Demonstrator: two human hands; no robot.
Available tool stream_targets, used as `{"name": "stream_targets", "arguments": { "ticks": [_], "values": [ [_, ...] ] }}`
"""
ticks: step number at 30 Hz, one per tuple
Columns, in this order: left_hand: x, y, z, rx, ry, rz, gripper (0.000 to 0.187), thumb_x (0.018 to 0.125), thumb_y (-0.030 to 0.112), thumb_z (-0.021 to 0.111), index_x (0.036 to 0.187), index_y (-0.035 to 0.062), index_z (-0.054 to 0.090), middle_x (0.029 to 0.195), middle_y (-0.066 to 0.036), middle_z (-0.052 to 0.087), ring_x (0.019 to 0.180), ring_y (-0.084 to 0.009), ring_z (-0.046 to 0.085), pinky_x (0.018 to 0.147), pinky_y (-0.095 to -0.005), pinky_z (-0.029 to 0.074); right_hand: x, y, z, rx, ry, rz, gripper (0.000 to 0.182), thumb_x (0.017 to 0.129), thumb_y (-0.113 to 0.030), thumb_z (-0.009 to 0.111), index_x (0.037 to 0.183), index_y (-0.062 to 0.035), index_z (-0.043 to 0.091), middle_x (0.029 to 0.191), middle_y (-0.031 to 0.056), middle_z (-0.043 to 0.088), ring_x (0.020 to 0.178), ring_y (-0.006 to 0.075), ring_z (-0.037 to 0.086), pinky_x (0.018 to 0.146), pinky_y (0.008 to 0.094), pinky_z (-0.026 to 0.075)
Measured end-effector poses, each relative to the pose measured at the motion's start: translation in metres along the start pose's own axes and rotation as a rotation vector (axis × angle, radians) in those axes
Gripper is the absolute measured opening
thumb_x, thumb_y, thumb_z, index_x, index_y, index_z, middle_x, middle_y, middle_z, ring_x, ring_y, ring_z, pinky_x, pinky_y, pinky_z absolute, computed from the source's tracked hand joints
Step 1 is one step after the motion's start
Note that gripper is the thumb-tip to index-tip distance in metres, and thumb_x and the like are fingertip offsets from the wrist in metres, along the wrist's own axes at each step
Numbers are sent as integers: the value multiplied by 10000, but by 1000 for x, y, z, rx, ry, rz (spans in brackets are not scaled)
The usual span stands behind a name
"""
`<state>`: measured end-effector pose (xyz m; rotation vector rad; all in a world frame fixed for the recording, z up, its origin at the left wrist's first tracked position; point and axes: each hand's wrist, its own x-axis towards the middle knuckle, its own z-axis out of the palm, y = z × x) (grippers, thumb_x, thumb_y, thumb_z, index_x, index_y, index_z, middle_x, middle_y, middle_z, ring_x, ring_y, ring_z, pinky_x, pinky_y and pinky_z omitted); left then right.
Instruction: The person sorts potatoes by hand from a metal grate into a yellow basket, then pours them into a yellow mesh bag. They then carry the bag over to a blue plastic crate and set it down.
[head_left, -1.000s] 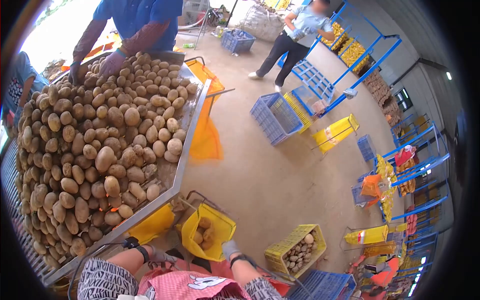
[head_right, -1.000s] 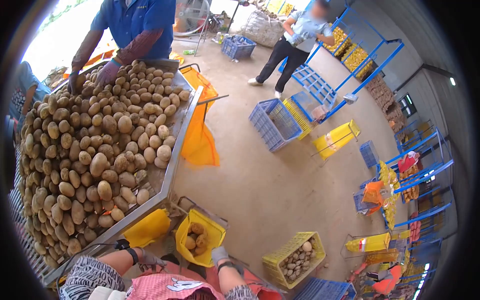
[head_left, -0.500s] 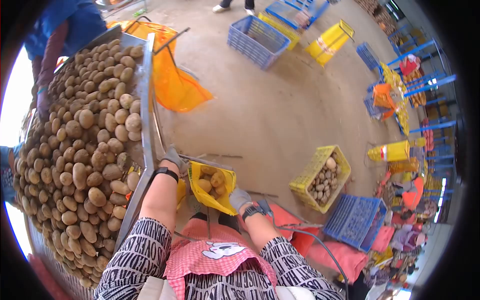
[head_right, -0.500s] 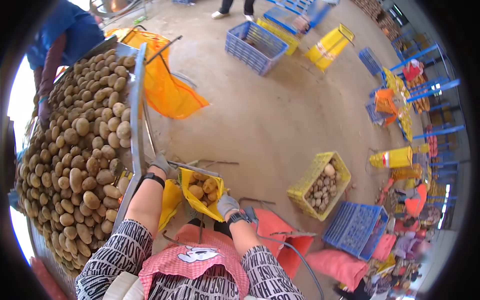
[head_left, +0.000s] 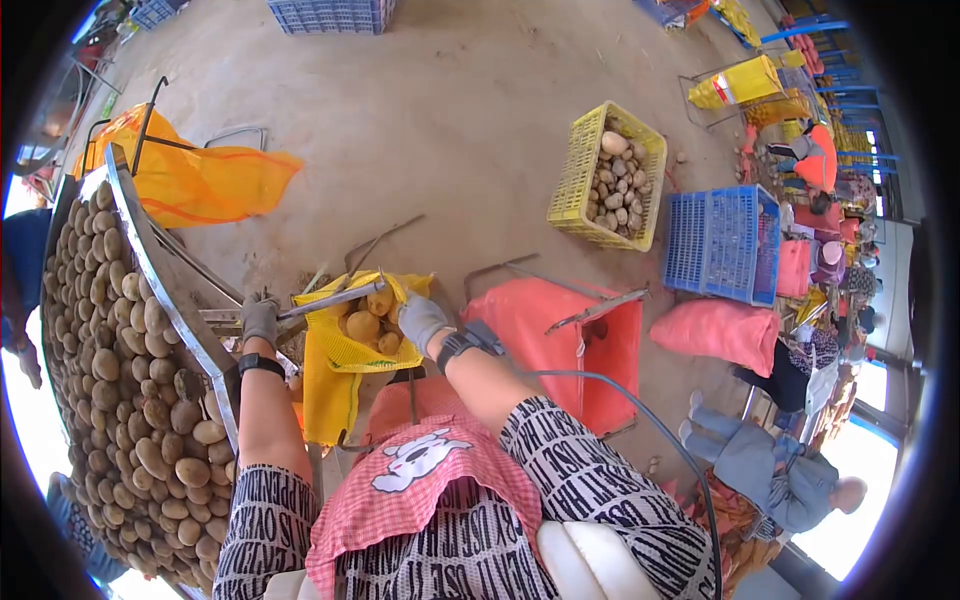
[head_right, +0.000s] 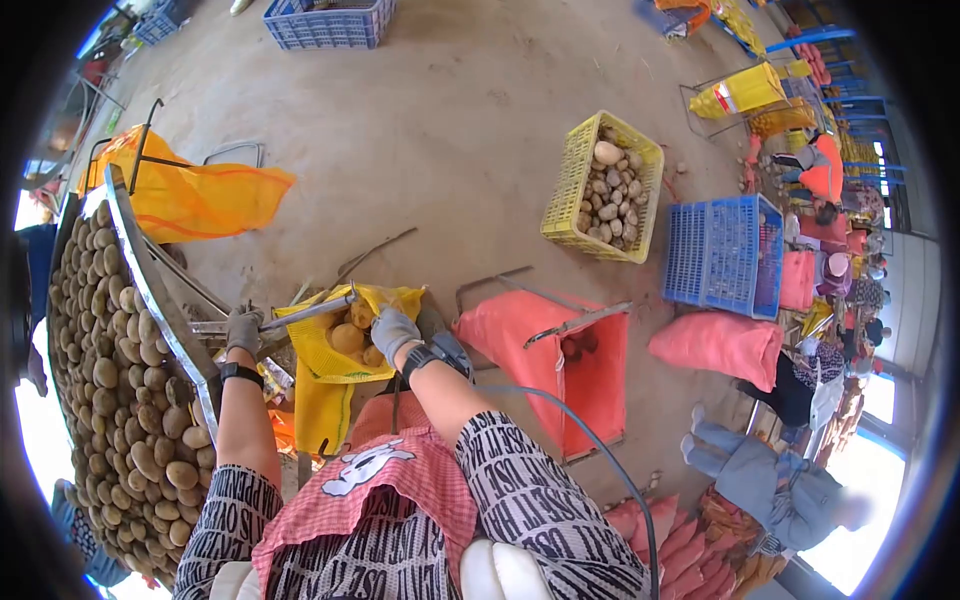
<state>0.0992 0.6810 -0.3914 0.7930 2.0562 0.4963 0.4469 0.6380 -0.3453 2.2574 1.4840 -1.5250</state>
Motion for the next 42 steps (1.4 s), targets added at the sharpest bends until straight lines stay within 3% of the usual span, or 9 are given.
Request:
{"name": "stream_targets", "arguments": {
  "ticks": [5, 10, 15, 17, 22, 26, 34, 41, 42],
  "values": [
    [16, 11, -7, -421, 412, 429, 98, 832, 27, 674, 906, 22, 611, 830, -18, 626, 763, -133, 565, 698, -274, 472, -33, -1, -30, 363, -162, 182, 332, 921, -235, 567, 1210, -85, 636, 1067, 236, 676, 1029, 411, 630, 880, 456, 494],
    [-52, 25, 35, -496, 566, 304, 277, 908, 172, 679, 1108, 0, 595, 1016, -71, 645, 881, -160, 586, 806, -313, 493, -4, 60, 18, 184, -73, -19, 327, 925, -228, 571, 1211, -84, 638, 1005, 215, 691, 958, 392, 653, 832, 444, 504],
    [-211, 36, 87, -441, 0, 209, 365, 932, 224, 658, 1197, -15, 585, 1090, -121, 658, 981, -205, 624, 896, -335, 501, 38, 55, 16, 21, -50, -153, 305, 915, -210, 573, 1189, -111, 663, 866, 163, 699, 775, 307, 682, 708, 407, 520],
    [-282, 58, 83, 23, -328, 446, 344, 899, 300, 665, 1165, 83, 637, 1171, -163, 648, 1068, -329, 626, 952, -409, 484, 37, 51, 10, -151, -22, -240, 304, 910, -207, 578, 1187, -120, 669, 828, 152, 691, 770, 273, 684, 714, 395, 522],
    [-343, 4, 95, 516, -679, 209, 492, 900, 511, 554, 1199, 131, 642, 1264, -167, 607, 1245, -332, 523, 1115, -451, 316, 37, 12, -17, -136, -232, -62, 400, 945, -245, 567, 1336, -164, 583, 754, 130, 658, 510, 230, 609, 447, 362, 496],
    [-368, -10, 74, 498, -307, 345, 512, 901, 508, 547, 1220, 117, 634, 1311, -131, 583, 1318, -291, 459, 1172, -483, 203, 40, 20, -21, -431, -199, -208, 385, 921, -225, 551, 1294, -167, 623, 878, 191, 708, 745, 314, 709, 691, 423, 570],
    [-371, -20, 62, 373, -331, 381, 470, 883, 484, 566, 1157, 112, 651, 1265, -78, 608, 1329, -236, 440, 1185, -484, 128, -31, 1, -29, -601, -317, -129, 381, 903, -142, 527, 1271, -165, 625, 755, 144, 663, 577, 251, 660, 517, 400, 544],
    [-357, -3, 66, 230, -377, 66, 514, 882, 512, 575, 1188, 102, 633, 1254, -101, 621, 1256, -263, 520, 1171, -438, 207, -43, 15, -35, -1215, -547, -483, 420, 937, -313, 522, 1342, -229, 597, 1264, 158, 638, 1148, 339, 620, 986, 422, 477],
    [-344, -1, 77, 44, -157, -92, 588, 882, 540, 562, 1277, 105, 575, 1327, -135, 575, 1268, -290, 519, 1145, -461, 253, -45, 15, -39, -1229, -598, -494, 420, 934, -282, 505, 1341, -232, 598, 1285, 160, 628, 1186, 336, 604, 1012, 428, 464]
  ]
}}
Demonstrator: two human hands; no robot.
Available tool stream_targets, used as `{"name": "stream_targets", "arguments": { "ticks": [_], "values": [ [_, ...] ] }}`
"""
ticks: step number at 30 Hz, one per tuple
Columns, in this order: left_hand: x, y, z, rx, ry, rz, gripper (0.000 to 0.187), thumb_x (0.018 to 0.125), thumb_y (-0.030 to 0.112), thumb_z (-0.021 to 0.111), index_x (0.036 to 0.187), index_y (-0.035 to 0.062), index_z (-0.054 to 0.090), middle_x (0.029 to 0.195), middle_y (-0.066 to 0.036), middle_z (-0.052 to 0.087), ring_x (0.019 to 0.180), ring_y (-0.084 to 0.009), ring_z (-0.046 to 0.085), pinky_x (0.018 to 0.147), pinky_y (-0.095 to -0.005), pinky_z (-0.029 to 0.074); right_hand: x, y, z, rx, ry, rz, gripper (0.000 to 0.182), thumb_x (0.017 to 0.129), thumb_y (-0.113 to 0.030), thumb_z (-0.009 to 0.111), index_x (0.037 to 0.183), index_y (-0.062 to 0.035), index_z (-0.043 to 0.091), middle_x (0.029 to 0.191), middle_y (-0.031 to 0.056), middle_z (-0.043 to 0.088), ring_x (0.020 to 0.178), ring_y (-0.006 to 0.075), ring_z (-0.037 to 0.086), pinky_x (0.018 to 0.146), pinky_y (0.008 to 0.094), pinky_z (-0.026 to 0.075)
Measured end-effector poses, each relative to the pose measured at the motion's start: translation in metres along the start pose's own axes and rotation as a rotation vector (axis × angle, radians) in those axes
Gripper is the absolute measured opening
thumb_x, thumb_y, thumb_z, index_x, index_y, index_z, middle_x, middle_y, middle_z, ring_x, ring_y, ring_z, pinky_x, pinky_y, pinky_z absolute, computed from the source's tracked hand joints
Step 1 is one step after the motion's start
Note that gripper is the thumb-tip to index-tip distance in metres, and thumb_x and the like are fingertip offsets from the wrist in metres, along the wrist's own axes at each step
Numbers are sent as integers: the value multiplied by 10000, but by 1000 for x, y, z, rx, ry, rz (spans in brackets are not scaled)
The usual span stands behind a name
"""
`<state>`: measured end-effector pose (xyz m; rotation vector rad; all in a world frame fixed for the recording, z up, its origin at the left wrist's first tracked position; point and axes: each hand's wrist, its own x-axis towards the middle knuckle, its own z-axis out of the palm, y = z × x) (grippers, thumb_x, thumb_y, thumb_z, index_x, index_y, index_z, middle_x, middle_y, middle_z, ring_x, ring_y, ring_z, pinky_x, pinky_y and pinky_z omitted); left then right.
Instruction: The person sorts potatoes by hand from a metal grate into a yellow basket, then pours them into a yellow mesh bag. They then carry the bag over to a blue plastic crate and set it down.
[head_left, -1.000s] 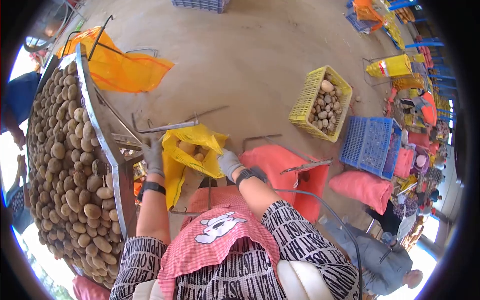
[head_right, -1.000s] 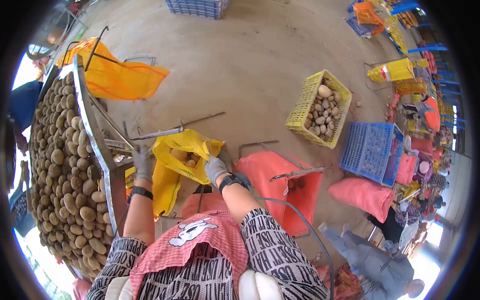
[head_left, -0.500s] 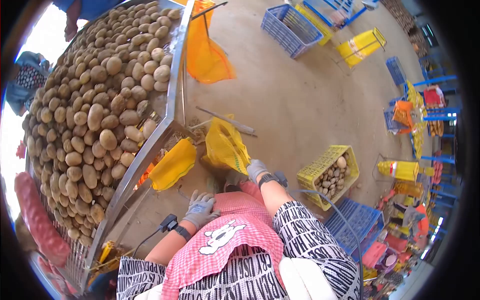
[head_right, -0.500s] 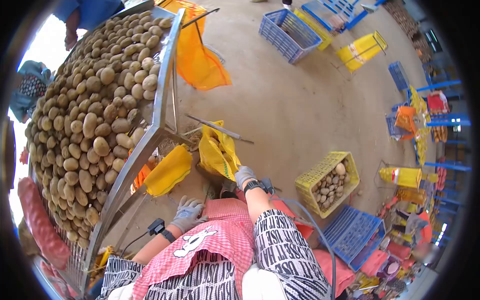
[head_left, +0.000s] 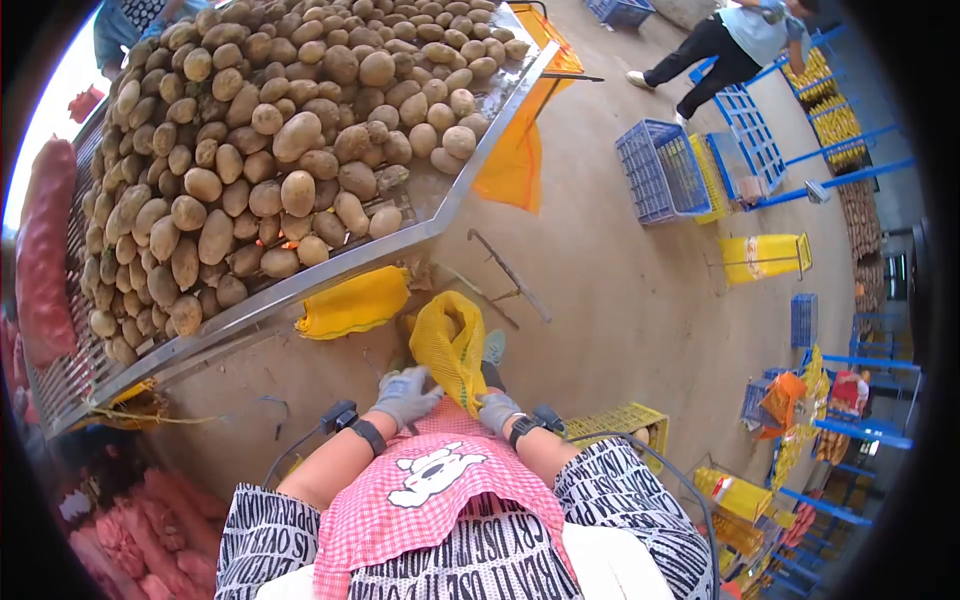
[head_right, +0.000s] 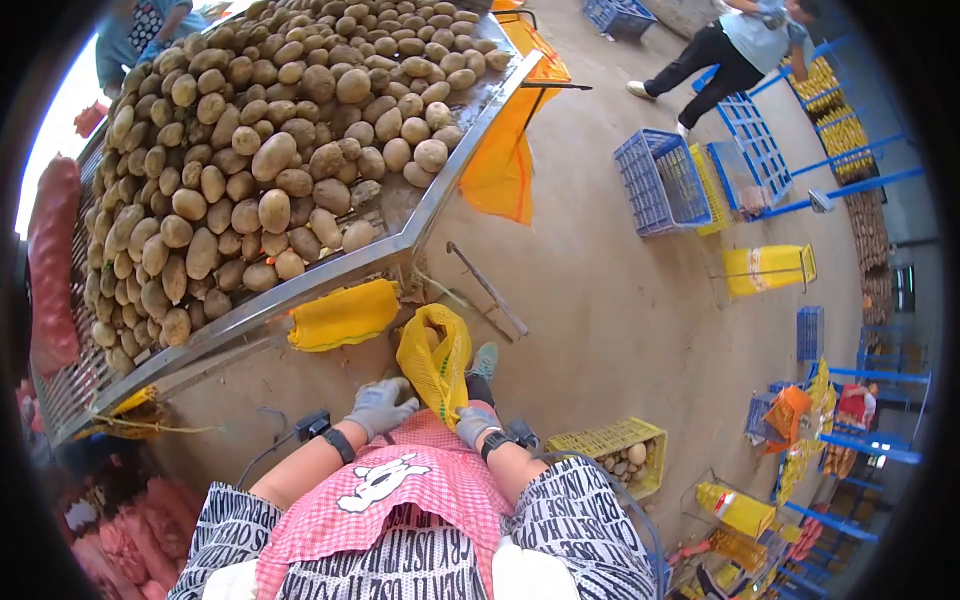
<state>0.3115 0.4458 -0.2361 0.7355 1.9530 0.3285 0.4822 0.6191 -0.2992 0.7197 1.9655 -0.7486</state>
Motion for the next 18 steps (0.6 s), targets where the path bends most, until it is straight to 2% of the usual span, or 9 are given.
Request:
{"name": "stream_targets", "arguments": {
  "ticks": [2, 5, 6, 7, 9, 13, 15, 16, 18],
  "values": [
    [22, 23, -1, -233, 294, -230, 754, 860, 581, 573, 1420, 92, 445, 1408, -194, 512, 1299, -345, 496, 1097, -475, 342, -5, 12, -11, -83, -103, -91, 409, 930, -279, 505, 1317, -208, 615, 1286, 163, 627, 1188, 335, 604, 1005, 428, 467],
    [75, 34, -2, -256, 494, -321, 750, 848, 501, 626, 1436, 86, 416, 1483, -178, 432, 1365, -346, 422, 1117, -465, 327, 6, 15, -35, -209, -274, -238, 393, 919, -269, 506, 1273, -162, 640, 1279, 169, 630, 1187, 332, 605, 989, 431, 476],
    [82, 40, 3, -266, 487, -336, 750, 848, 501, 626, 1436, 86, 416, 1483, -178, 432, 1365, -346, 422, 1117, -466, 327, 6, 22, -43, -290, -337, -271, 387, 913, -261, 508, 1252, -139, 650, 1271, 172, 634, 1185, 331, 607, 979, 433, 481],
    [87, 47, 0, -201, 489, -397, 744, 849, 470, 628, 1447, 92, 399, 1499, -169, 406, 1377, -342, 402, 1119, -468, 323, 12, 26, -47, -332, -325, -377, 391, 907, -328, 534, 1227, -136, 652, 1145, 188, 681, 1081, 375, 642, 933, 465, 488],
    [93, 57, -9, -123, 435, -484, 748, 849, 393, 626, 1482, 111, 344, 1523, -145, 357, 1385, -343, 377, 1127, -476, 308, 20, 36, -58, -400, -351, -415, 384, 905, -331, 535, 1210, -131, 656, 1144, 190, 681, 1076, 375, 645, 926, 468, 490],
    [96, 51, -5, -108, 368, -535, 775, 838, 387, 638, 1493, 117, 324, 1528, -143, 343, 1383, -350, 373, 1127, -494, 298, 21, 32, -80, -484, -420, -478, 374, 906, -348, 525, 1171, -124, 665, 1128, 199, 684, 1063, 372, 653, 911, 476, 495],
    [108, 42, -4, 44, 422, -510, 842, 829, 420, 665, 1522, 146, 275, 1536, -160, 322, 1394, -362, 358, 1141, -515, 275, 19, 29, -88, -518, -438, -429, 364, 912, -290, 521, 1203, -121, 661, 1202, 189, 658, 1124, 352, 632, 949, 469, 491],
    [111, 45, -12, 44, 423, -508, 842, 829, 420, 665, 1522, 146, 275, 1536, -160, 322, 1394, -362, 358, 1141, -515, 275, 20, 31, -91, -549, -457, -367, 365, 917, -232, 518, 1236, -119, 657, 1277, 180, 633, 1185, 332, 612, 987, 463, 487],
    [118, 57, -24, -96, 343, -589, 939, 816, 448, 690, 1558, 166, 189, 1575, -166, 257, 1436, -359, 299, 1156, -529, 245, 22, 45, -90, -543, -449, -359, 356, 933, -213, 490, 1240, -118, 644, 1255, 177, 644, 1159, 342, 625, 962, 470, 496]
  ]
}}
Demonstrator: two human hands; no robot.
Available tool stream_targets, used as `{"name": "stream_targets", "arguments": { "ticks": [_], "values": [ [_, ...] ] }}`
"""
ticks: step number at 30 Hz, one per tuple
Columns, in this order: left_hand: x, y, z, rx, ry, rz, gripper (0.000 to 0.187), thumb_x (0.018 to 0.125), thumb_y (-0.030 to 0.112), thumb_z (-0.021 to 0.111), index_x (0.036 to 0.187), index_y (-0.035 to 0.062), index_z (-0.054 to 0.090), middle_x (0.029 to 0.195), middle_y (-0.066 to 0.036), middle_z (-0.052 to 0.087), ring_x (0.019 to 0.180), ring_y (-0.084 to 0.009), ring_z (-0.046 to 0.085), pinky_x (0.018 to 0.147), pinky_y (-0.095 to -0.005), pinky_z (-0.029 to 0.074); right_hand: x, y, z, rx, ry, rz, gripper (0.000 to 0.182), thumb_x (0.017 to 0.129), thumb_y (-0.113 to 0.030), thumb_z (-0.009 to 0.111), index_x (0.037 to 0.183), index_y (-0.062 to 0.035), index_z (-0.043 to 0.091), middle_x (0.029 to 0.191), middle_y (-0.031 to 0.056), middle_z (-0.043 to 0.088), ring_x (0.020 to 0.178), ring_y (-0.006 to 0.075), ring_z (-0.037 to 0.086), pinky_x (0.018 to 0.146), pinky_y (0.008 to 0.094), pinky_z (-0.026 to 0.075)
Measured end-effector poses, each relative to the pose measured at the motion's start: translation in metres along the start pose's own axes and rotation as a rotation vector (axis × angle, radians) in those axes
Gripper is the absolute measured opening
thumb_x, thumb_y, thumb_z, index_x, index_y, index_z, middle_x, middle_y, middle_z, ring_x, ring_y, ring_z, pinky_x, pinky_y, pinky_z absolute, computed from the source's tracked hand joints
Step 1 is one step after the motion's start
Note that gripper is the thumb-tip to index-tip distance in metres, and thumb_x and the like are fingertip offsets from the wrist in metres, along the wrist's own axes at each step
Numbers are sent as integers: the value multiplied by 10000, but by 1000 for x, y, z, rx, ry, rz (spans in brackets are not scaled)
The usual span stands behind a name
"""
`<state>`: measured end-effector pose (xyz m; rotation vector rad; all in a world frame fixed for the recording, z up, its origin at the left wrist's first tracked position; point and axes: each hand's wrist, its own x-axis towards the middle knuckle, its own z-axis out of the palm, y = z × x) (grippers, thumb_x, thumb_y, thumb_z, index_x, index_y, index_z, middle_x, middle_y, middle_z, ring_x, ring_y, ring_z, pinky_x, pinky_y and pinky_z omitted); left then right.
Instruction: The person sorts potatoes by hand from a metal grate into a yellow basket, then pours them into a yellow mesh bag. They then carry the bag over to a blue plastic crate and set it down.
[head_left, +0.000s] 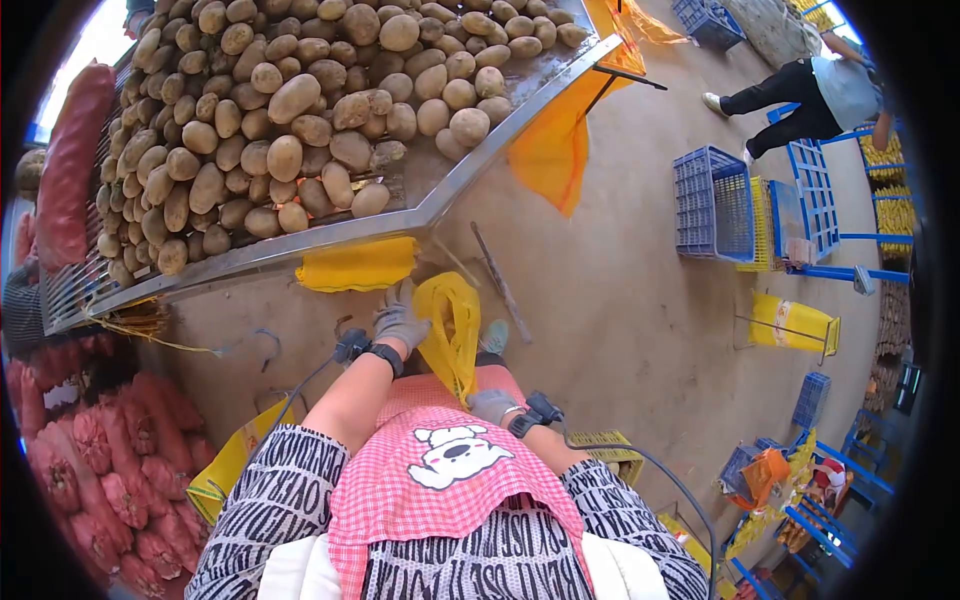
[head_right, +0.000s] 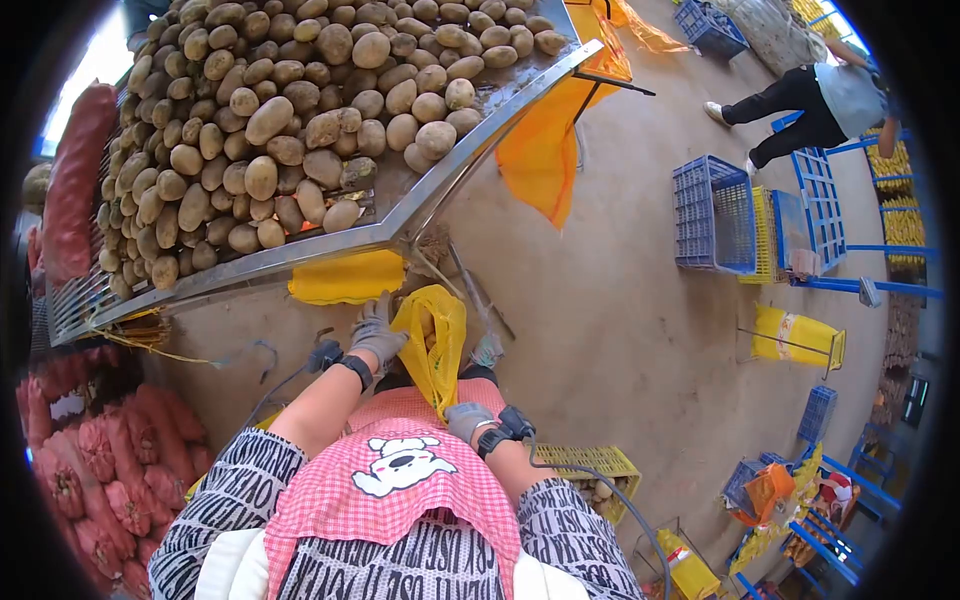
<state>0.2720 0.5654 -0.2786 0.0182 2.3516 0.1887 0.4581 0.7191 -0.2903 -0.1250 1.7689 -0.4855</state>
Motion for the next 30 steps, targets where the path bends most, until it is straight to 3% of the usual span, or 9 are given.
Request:
{"name": "stream_targets", "arguments": {
  "ticks": [14, 17, 18, 19, 23, 24, 27, 28, 30],
  "values": [
    [73, 73, 67, -88, 30, -42, 808, 842, 415, 614, 1540, 193, 273, 1579, -126, 265, 1480, -340, 188, 1211, -449, 121, -6, 46, 34, 197, 211, -139, 341, 972, -325, 425, 1130, -110, 636, 1064, 179, 700, 1005, 342, 680, 843, 476, 519],
    [116, 47, 105, -208, 155, 115, 642, 856, 355, 611, 1426, 118, 436, 1423, -158, 480, 1346, -333, 428, 1170, -432, 257, -2, 46, 44, 215, 216, -94, 332, 946, -320, 450, 1105, -101, 641, 1027, 201, 697, 971, 362, 683, 827, 473, 523],
    [119, 46, 103, -941, -95, 48, 519, 858, 310, 601, 1312, 74, 512, 1271, -156, 570, 1194, -322, 531, 1097, -416, 349, -4, 47, 45, 230, 223, -90, 332, 946, -320, 450, 1105, -101, 641, 1027, 201, 697, 971, 362, 683, 827, 473, 523],
    [115, 39, 103, -1658, -370, -55, 410, 861, 265, 590, 1197, 30, 587, 1119, -153, 660, 1042, -311, 633, 1024, -400, 442, -10, 46, 46, 336, 288, -32, 327, 929, -327, 471, 1103, -110, 644, 1023, 205, 695, 961, 367, 682, 827, 472, 524],
    [78, -33, 107, -2119, -449, -211, 193, 838, 106, 475, 867, -3, 631, 729, -119, 610, 723, -260, 611, 835, -383, 519, -20, 42, 66, 1252, 331, 247, 350, 920, -242, 503, 1216, -105, 631, 972, 171, 710, 909, 356, 692, 788, 452, 527],
    [67, -38, 106, -2104, -440, -206, 193, 838, 106, 475, 867, -3, 631, 729, -119, 610, 723, -260, 611, 835, -383, 519, -14, 45, 75, 1483, 387, 304, 364, 944, -253, 508, 1247, -87, 623, 1005, 165, 706, 954, 332, 676, 862, 407, 514],
    [25, -40, 116, -1913, -184, -283, 285, 889, 139, 431, 616, 62, 459, 716, -131, 535, 594, -236, 477, 735, -324, 488, 55, 97, 135, 944, 850, 335, 328, 942, -204, 510, 1209, -67, 641, 1045, 174, 678, 1033, 268, 632, 963, 352, 472],
    [12, -43, 115, -1794, -199, -247, 276, 885, 128, 430, 623, 54, 472, 685, -138, 527, 599, -247, 485, 728, -327, 485, 97, 108, 163, 1411, 1215, 151, 248, 894, -114, 561, 1091, -22, 681, 1009, 162, 700, 926, 264, 673, 836, 346, 519],
    [-4, -48, 110, -1565, -221, -166, 262, 879, 106, 427, 637, 39, 499, 623, -151, 512, 610, -268, 501, 713, -332, 479, 34, 97, 116, 2097, 817, -6, 217, 891, -100, 561, 1040, -12, 692, 1038, 176, 699, 933, 270, 674, 851, 341, 522]
  ]
}}
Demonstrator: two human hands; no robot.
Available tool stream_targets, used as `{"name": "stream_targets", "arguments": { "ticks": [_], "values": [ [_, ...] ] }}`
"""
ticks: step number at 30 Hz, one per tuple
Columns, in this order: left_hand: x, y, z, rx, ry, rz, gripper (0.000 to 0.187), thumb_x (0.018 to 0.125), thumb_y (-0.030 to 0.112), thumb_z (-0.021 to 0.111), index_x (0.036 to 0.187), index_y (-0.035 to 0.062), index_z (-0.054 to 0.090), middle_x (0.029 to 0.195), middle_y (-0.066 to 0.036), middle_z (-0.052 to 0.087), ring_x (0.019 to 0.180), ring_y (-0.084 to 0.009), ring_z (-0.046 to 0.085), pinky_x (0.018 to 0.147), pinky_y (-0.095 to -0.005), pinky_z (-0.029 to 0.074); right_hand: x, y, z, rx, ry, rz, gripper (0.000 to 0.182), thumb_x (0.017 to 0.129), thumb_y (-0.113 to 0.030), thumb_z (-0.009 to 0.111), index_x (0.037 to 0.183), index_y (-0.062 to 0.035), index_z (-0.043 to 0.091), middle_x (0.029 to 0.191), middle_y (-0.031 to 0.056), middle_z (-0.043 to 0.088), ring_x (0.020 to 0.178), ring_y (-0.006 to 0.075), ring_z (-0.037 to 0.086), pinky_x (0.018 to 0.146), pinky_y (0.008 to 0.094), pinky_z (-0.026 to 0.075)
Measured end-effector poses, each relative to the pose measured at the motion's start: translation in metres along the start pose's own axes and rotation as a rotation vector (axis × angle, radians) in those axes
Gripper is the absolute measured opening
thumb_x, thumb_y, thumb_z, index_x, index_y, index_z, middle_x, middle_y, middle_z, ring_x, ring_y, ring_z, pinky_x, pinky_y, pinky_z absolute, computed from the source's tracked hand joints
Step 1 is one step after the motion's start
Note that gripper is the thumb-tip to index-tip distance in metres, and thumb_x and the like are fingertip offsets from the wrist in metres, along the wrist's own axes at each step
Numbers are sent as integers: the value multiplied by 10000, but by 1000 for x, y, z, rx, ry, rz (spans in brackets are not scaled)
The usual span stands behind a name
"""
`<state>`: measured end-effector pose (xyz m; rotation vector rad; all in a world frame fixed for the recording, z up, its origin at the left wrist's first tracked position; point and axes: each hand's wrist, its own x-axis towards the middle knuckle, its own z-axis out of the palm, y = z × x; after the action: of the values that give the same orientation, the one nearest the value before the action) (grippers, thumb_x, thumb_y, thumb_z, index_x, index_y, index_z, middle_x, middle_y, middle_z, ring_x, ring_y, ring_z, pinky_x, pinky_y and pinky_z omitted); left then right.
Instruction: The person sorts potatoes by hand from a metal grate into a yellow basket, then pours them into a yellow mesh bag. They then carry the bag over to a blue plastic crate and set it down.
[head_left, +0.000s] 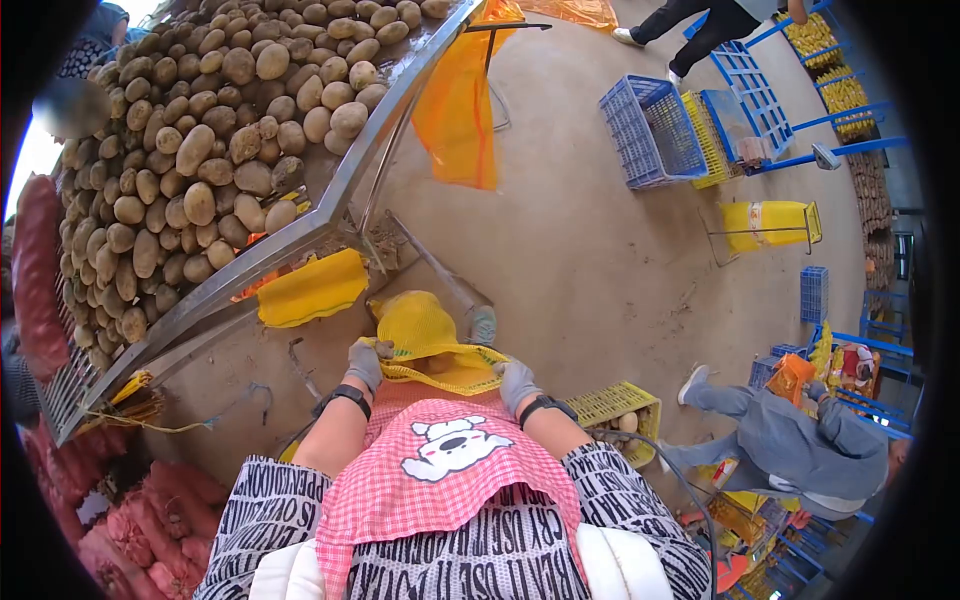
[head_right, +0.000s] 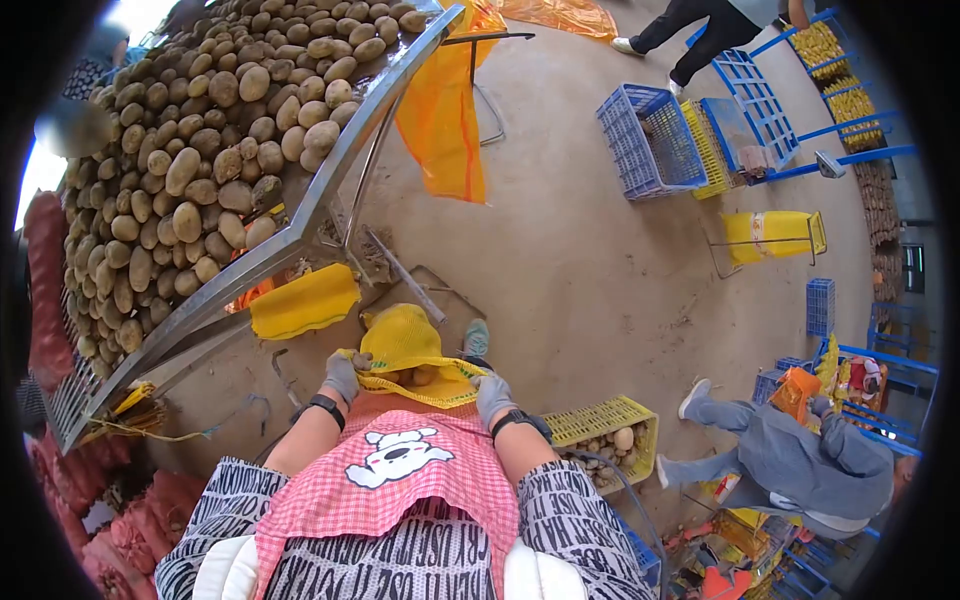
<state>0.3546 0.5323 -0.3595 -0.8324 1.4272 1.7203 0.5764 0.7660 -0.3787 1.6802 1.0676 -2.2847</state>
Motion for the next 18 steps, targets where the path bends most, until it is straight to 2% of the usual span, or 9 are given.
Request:
{"name": "stream_targets", "arguments": {
  "ticks": [1, 3, 6, 7, 10, 11, 12, 14, 18],
  "values": [
    [1, -12, -16, 48, -29, 50, 223, 878, 97, 431, 690, 27, 528, 579, -162, 498, 631, -291, 522, 732, -359, 492, -24, -18, 12, 0, -15, -12, 217, 891, -100, 561, 1040, -12, 692, 1038, 176, 699, 933, 270, 674, 851, 341, 522],
    [-27, -17, -22, 150, -8, 52, 230, 884, 107, 428, 696, 26, 533, 583, -168, 508, 650, -304, 535, 757, -387, 501, -50, -44, 25, -919, 75, -145, 192, 892, -91, 558, 997, -10, 696, 1046, 147, 707, 937, 262, 677, 848, 340, 533],
    [-49, -27, -18, 179, 73, 16, 236, 890, 103, 440, 693, 17, 538, 654, -176, 553, 629, -295, 546, 774, -399, 516, -42, -54, 15, -997, 53, -42, 182, 893, -80, 558, 977, -24, 709, 1040, 109, 712, 939, 236, 678, 836, 345, 541],
    [-57, -30, -16, 98, 122, -16, 237, 891, 89, 456, 683, 10, 538, 722, -177, 588, 588, -274, 543, 765, -384, 523, 52, 36, -38, -564, -18, -158, 202, 908, -101, 530, 950, -41, 719, 1031, 104, 716, 926, 238, 680, 811, 358, 542],
    [-89, -31, 1, 47, 158, -33, 207, 866, 72, 469, 676, 13, 524, 753, -174, 588, 687, -267, 567, 757, -387, 521, -13, -10, -23, -501, 35, -125, 270, 929, -135, 465, 948, -17, 707, 1021, 125, 713, 927, 260, 675, 823, 386, 538],
    [-97, -35, -2, 15, 87, -96, 191, 871, 78, 446, 712, 5, 522, 739, -158, 581, 735, -263, 562, 723, -381, 512, 50, 59, -55, -518, 57, -188, 311, 927, -148, 419, 909, -1, 692, 988, 160, 704, 893, 282, 663, 838, 413, 535],
    [-102, -42, -9, 35, 82, -91, 191, 871, 78, 446, 712, 5, 522, 739, -158, 581, 735, -263, 562, 723, -381, 512, 38, 46, -58, -498, 60, -189, 311, 927, -148, 419, 909, -1, 692, 988, 160, 704, 893, 282, 663, 838, 413, 535],
    [-107, -52, -14, 16, -87, -117, 215, 893, 94, 424, 742, -3, 543, 745, -143, 588, 709, -263, 558, 725, -363, 515, -27, -19, -58, 380, 118, 121, 294, 908, -122, 416, 874, 3, 680, 948, 187, 690, 861, 296, 648, 850, 420, 532],
    [-160, -13, 69, 134, -138, -184, 265, 925, 84, 393, 780, -14, 592, 774, -136, 613, 702, -249, 567, 724, -349, 521, -94, -78, -84, 515, 101, 126, 233, 880, -74, 436, 820, 18, 642, 908, 189, 647, 845, 310, 632, 824, 429, 538]
  ]
}}
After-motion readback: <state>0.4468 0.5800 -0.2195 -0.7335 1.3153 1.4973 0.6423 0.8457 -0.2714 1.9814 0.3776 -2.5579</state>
